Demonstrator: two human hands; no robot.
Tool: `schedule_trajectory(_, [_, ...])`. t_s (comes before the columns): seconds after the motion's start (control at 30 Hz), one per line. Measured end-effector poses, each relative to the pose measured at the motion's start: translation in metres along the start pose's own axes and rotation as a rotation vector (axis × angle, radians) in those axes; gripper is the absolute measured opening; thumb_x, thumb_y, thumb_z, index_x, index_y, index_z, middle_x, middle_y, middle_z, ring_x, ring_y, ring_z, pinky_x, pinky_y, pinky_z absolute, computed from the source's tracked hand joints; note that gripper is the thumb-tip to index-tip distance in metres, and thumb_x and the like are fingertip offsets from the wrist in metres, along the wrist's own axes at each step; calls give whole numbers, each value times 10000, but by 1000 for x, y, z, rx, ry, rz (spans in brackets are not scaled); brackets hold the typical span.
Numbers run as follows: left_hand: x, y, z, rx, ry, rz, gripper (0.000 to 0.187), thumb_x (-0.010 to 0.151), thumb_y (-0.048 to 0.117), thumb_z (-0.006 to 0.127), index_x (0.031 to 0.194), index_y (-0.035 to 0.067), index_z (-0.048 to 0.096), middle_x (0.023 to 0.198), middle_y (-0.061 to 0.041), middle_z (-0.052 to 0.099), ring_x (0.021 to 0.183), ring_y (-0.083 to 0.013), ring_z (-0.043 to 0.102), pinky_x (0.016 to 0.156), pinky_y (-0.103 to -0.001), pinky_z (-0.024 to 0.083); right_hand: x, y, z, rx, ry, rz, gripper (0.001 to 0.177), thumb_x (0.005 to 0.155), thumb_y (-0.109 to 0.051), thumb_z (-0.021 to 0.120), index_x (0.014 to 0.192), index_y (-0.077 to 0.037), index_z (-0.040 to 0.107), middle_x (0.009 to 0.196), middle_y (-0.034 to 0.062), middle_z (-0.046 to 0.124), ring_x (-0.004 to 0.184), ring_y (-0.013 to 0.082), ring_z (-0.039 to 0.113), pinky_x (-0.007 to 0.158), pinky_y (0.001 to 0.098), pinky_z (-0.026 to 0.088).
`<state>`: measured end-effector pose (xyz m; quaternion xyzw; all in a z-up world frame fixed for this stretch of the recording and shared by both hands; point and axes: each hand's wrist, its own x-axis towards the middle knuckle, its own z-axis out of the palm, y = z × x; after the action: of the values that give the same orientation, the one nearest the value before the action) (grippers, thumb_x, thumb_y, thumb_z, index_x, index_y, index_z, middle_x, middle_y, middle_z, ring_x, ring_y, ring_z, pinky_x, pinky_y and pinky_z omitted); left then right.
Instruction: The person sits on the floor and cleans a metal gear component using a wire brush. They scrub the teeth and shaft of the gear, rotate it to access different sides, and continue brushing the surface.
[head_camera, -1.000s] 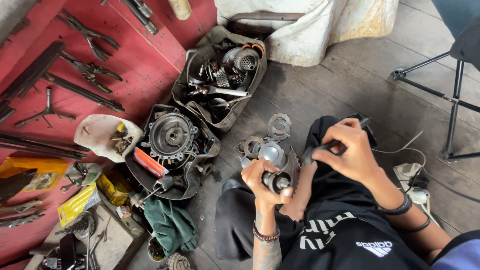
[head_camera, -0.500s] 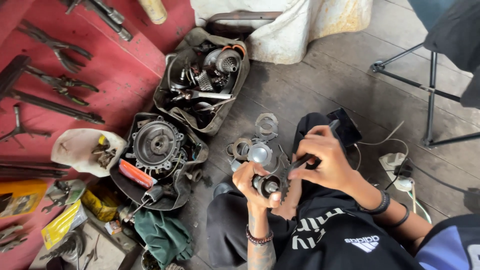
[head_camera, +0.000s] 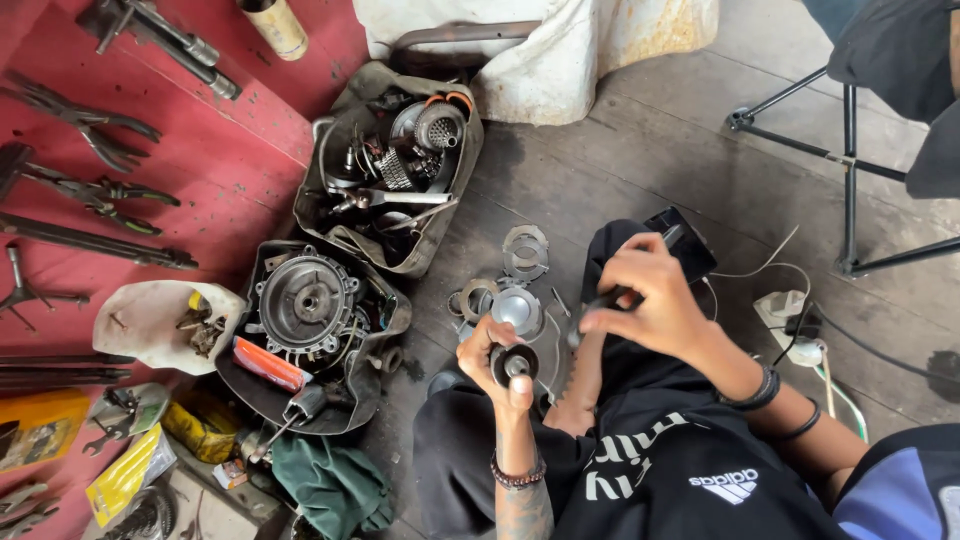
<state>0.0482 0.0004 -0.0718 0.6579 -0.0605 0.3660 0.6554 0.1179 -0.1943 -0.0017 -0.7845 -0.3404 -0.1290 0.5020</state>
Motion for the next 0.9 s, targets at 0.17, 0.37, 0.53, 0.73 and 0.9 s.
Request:
schedule_trajectory(0.17, [-10, -10, 3, -234, 60, -162, 729, 767, 804, 638, 601, 103, 526, 478, 29, 403, 390, -30, 301, 367, -191, 300, -17, 10, -12, -54, 97, 14, 528, 771, -639, 809, 686, -151, 625, 499, -36, 479, 478, 143, 481, 950, 392, 415])
schedule_trajectory(0.37, [0, 14, 6, -61, 80, -161, 650, 714, 676, 800, 646, 87, 533, 500, 8, 404, 455, -47, 332, 411, -228, 300, -7, -37, -1, -185, 29, -126, 531, 769, -628, 813, 697, -153, 585, 520, -16, 471, 497, 164, 496, 956, 424, 411])
schedule_trajectory(0.53, [12, 27, -1, -72, 83, -148, 626, 758, 647, 762, 642, 107, 467, 484, 22, 375, 418, -24, 298, 387, -187, 261, 0, -35, -8, -236, 13, -208, 513, 796, -575, 825, 671, -159, 553, 535, -15, 446, 508, 166, 480, 943, 398, 411])
schedule_trajectory(0.73, [7, 31, 11, -65, -74, -147, 652, 735, 690, 799, 683, 104, 519, 482, -1, 425, 452, -33, 340, 415, -209, 318, 4, -37, -4, -219, 19, -246, 509, 826, -583, 800, 678, -155, 566, 552, -25, 432, 525, 156, 485, 946, 408, 424])
schedule_trajectory(0.9, [16, 46, 19, -110, -236, -173, 687, 729, 749, 755, 822, 98, 554, 491, -2, 477, 438, -57, 370, 444, -224, 342, -1, -33, -10, -272, 19, -225, 530, 829, -603, 786, 682, -146, 563, 579, -12, 468, 535, 171, 502, 964, 419, 413])
